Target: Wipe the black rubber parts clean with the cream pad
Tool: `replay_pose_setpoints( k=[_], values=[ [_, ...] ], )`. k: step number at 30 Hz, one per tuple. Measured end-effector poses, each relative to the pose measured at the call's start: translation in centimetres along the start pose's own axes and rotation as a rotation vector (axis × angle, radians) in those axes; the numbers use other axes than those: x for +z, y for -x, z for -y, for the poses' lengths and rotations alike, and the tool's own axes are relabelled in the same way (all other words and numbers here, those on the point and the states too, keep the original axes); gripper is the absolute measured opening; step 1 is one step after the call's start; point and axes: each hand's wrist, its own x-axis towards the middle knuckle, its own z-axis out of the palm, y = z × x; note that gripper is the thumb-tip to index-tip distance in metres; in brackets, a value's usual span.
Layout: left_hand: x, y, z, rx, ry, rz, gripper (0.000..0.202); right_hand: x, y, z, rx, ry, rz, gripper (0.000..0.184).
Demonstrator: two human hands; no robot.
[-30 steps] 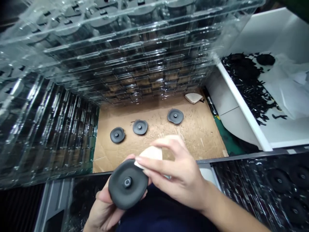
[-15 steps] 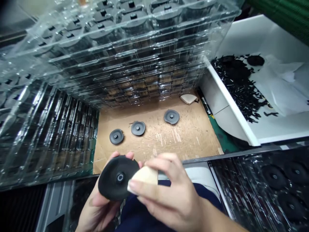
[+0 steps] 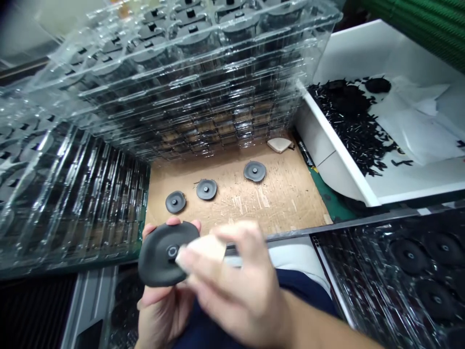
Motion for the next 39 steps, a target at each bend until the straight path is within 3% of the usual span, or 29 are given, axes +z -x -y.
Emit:
replay_pose_setpoints(
  k=[3,6,10,14,17,21,26,28,31,33,36,39],
  values=[
    [-0.1,0.1,0.1,0.005,0.014,0.017,0.053,0.0,-0.1,0.1,-0.026,-0.057,0.020,0.024],
    [-0.2,0.3,0.0,0.042,0.012,0.003,0.055,0.1,0.0,0.3,0.005,0.026,0.053,0.025],
    [-0.4,0.6,-0.1,-0.018,0.033,-0.008,0.055,0.2,0.1,0.3,-0.039,-0.034,0.014,0.024],
    [-0.5,0.6,0.0,-0.051,-0.002,-0.020,0.047,-0.4,-1.6,-0.3,-0.006,0.059,0.037,0.024],
    [-0.9,0.6,0.0,-0.131,0.003,-0.034,0.052,-0.4,-2.6,0.0,-0.062,0.063,0.030,0.023],
    [-1.7,0.8,0.2,-0.152,-0.005,-0.054,0.053,0.2,-2.2,0.9,-0.077,-0.008,0.132,0.024],
    [-1.8,0.8,0.2,-0.163,-0.019,-0.065,0.059,0.5,-1.5,0.7,-0.072,-0.009,0.123,0.025],
    [-1.7,0.4,0.0,-0.149,0.001,-0.084,0.055,0.2,-0.4,-0.1,0.076,-0.131,0.148,0.025],
    [-1.8,-0.2,-0.2,-0.141,0.053,-0.095,0.054,-0.1,2.3,-2.1,0.563,-0.405,0.086,0.017],
    [-1.9,-0.5,-0.2,-0.159,0.082,-0.097,0.058,0.0,4.1,-3.7,0.803,-0.511,0.005,0.030],
    [-1.9,-0.5,-0.2,-0.184,0.098,-0.103,0.059,0.3,5.6,-5.2,0.911,-0.556,-0.013,0.044],
    [-1.6,-0.3,0.0,-0.197,0.088,-0.110,0.051,0.3,4.6,-5.1,0.940,-0.579,0.005,0.035]
  ],
)
